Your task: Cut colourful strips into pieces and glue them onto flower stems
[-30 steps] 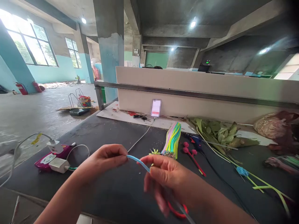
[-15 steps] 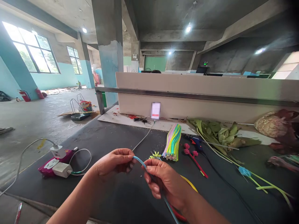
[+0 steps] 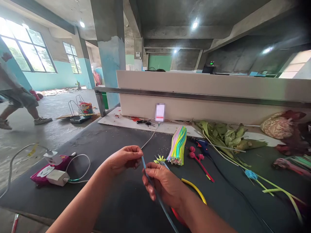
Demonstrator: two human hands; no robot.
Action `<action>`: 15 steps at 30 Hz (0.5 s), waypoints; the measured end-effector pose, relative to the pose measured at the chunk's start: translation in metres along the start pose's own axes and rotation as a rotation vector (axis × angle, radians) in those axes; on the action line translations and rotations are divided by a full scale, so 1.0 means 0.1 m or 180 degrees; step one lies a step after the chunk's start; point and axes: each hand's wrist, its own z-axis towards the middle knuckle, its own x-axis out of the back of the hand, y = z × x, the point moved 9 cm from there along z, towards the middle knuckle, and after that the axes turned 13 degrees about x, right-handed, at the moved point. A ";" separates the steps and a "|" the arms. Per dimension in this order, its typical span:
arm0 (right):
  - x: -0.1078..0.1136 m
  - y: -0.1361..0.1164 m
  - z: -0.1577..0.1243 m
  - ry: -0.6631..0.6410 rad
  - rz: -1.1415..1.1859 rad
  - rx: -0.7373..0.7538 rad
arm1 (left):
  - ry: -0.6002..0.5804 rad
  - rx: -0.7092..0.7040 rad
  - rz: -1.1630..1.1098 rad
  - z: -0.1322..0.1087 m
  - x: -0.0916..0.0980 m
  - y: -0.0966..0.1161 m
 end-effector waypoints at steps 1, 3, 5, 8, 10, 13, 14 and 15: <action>0.04 -0.01 0.04 0.0027 0.0000 -0.0004 | -0.0015 -0.0004 0.0061 0.05 0.01 0.02; 0.13 -0.04 0.13 0.0086 0.0008 -0.0021 | -0.0031 0.0019 0.0145 0.14 0.03 0.02; 0.22 -0.04 0.20 0.0130 0.0052 -0.0070 | -0.0058 0.0082 0.0151 0.21 0.08 -0.01; 0.35 -0.01 0.26 0.0160 0.0159 -0.0174 | -0.0126 0.0209 0.0048 0.29 0.15 -0.13; 0.40 0.03 0.27 0.0150 0.0227 -0.0241 | -0.0166 0.0327 0.0050 0.32 0.19 -0.22; 0.47 0.05 0.26 0.0145 0.0312 -0.0265 | -0.0247 0.0444 0.0049 0.36 0.21 -0.32; 0.48 0.05 0.25 0.0145 0.0328 -0.0247 | -0.0286 0.0464 0.0010 0.37 0.21 -0.35; 0.50 0.04 0.25 0.0152 0.0333 -0.0220 | -0.0327 0.0476 -0.0047 0.38 0.21 -0.36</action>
